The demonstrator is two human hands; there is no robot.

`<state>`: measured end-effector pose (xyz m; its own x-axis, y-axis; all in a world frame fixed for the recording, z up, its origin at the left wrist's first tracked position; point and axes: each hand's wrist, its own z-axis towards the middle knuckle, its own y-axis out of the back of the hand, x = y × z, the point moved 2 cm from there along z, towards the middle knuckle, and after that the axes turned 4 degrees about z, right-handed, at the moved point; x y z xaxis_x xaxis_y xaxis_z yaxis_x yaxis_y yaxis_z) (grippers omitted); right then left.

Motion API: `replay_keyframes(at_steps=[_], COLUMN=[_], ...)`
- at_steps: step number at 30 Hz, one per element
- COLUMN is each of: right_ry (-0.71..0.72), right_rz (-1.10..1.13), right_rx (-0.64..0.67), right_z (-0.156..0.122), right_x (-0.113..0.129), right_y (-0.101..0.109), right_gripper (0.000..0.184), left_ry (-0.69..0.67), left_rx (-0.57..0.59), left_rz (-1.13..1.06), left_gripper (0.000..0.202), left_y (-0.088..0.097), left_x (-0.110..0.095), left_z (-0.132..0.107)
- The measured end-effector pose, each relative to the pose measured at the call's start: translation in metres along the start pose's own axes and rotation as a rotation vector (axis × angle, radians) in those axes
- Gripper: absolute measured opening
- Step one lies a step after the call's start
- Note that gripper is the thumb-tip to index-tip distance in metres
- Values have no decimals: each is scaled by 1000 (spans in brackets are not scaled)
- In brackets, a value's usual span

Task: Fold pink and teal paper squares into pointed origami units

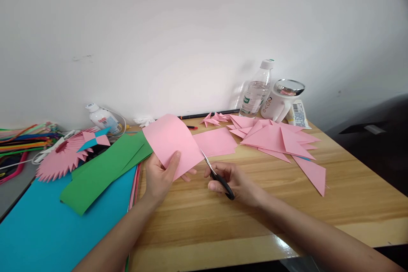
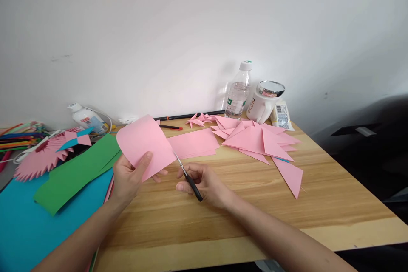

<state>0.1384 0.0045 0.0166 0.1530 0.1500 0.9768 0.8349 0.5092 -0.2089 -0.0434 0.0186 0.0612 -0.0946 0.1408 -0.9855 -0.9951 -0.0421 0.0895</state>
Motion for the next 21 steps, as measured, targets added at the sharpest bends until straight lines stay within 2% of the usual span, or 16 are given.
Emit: replay_keyframes(at_steps=[11,17,21], right_ry=[-22,50,61], right_rz=[15,-9,-20], right_rx=[-18,19,24], right_z=[1,2,1], right_x=[-4,-1,2], right_y=[-1,-2,-2], right_gripper=[43,48,50], left_ry=[14,29,43], left_rx=[-10,79,79], left_rz=[26,65,61], left_gripper=[37,31,32], left_y=[-1,-3,-3], left_x=[1,1,1], left_z=[0,-1,-2])
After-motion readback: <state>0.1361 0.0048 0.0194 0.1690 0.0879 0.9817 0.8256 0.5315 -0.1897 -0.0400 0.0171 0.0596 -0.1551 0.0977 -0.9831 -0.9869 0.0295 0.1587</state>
